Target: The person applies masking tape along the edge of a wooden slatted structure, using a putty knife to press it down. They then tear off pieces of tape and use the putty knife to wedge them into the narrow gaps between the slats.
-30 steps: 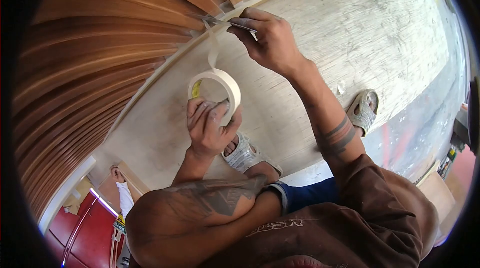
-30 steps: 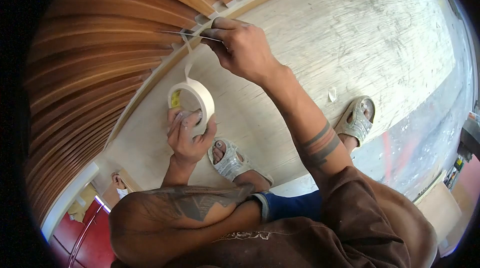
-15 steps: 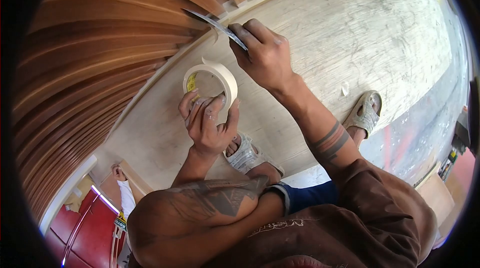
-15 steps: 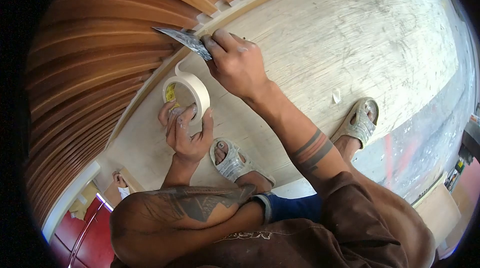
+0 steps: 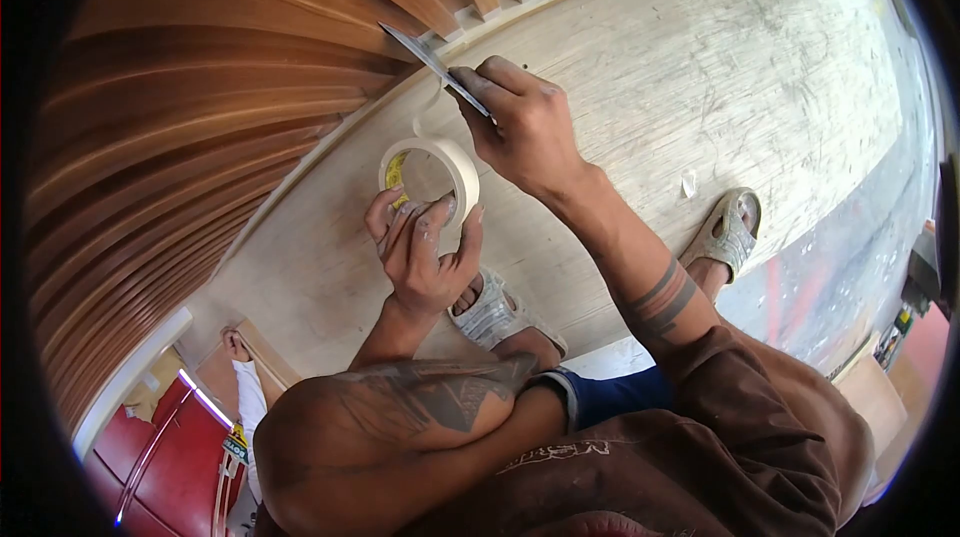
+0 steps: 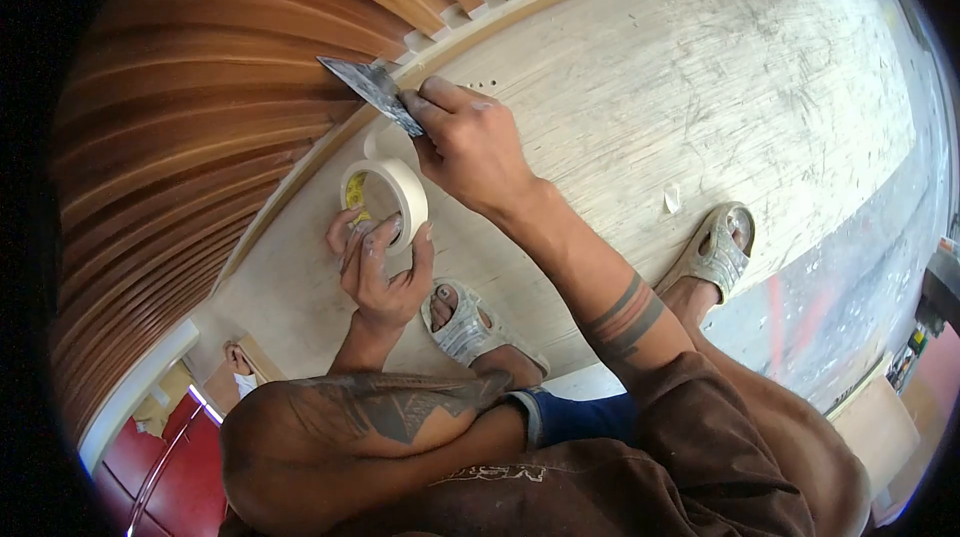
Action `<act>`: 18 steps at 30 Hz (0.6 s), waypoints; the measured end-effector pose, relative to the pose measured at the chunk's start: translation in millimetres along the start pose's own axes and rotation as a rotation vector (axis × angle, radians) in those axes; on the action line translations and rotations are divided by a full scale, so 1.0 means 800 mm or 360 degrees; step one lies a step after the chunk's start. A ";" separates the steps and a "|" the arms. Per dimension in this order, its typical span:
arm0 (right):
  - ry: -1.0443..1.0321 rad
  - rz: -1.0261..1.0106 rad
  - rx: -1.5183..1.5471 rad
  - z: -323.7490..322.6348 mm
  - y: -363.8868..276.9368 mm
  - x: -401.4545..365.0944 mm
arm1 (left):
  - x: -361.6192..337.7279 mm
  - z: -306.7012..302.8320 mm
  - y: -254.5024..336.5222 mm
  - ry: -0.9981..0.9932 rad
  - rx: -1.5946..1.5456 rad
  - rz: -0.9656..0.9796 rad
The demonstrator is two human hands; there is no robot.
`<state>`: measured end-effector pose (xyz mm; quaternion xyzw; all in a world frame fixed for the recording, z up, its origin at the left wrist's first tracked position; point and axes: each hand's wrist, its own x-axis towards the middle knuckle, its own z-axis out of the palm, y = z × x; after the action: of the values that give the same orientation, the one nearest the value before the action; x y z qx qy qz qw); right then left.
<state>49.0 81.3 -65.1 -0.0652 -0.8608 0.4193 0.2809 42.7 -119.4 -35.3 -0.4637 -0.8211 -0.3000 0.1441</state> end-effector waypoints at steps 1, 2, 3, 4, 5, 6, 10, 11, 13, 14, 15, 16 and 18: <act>0.0025 -0.0015 0.0012 0.001 0.003 0.000 | -0.001 0.000 0.000 0.0001 0.0003 0.0001; 0.0051 -0.0029 0.0023 0.002 0.006 0.000 | -0.001 0.000 0.000 0.0000 -0.0005 -0.0010; 0.0056 -0.0029 0.0023 0.001 0.008 0.001 | -0.001 0.000 0.000 -0.0002 -0.0015 -0.0019; 0.0080 -0.0055 -0.0023 -0.001 0.010 0.002 | -0.001 -0.001 0.001 -0.0003 -0.0015 -0.0015; 0.0101 -0.0081 -0.0069 -0.001 0.011 0.002 | 0.000 -0.001 0.002 -0.0007 -0.0026 -0.0025; 0.0102 -0.0081 -0.0069 -0.001 0.012 0.004 | 0.001 -0.001 0.003 -0.0010 -0.0037 -0.0036; 0.0238 -0.0119 -0.0308 0.004 0.004 0.000 | -0.002 -0.001 0.001 -0.0020 -0.0026 -0.0011; 0.0254 -0.0115 -0.0390 0.006 0.000 -0.003 | -0.002 -0.001 0.001 -0.0006 -0.0026 -0.0022; 0.0300 -0.0099 -0.0401 0.015 -0.009 -0.006 | -0.004 0.000 0.002 0.0012 -0.0021 -0.0042; 0.0353 -0.0076 -0.0415 0.020 -0.012 -0.006 | -0.005 0.000 0.001 0.0024 -0.0014 -0.0047; 0.0349 -0.0080 -0.0405 0.026 -0.013 -0.007 | -0.005 -0.001 0.000 0.0035 -0.0005 -0.0051; 0.0374 -0.0040 -0.0378 0.032 -0.015 -0.008 | -0.006 -0.002 -0.001 0.0036 0.0007 -0.0057; 0.0395 -0.0002 -0.0346 0.037 -0.015 -0.008 | -0.008 -0.003 -0.002 0.0052 0.0012 -0.0083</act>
<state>39.7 50.8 -73.2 -0.1461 -0.8598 0.3121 0.3767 44.6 -125.9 -37.2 -0.4366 -0.8317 -0.3080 0.1512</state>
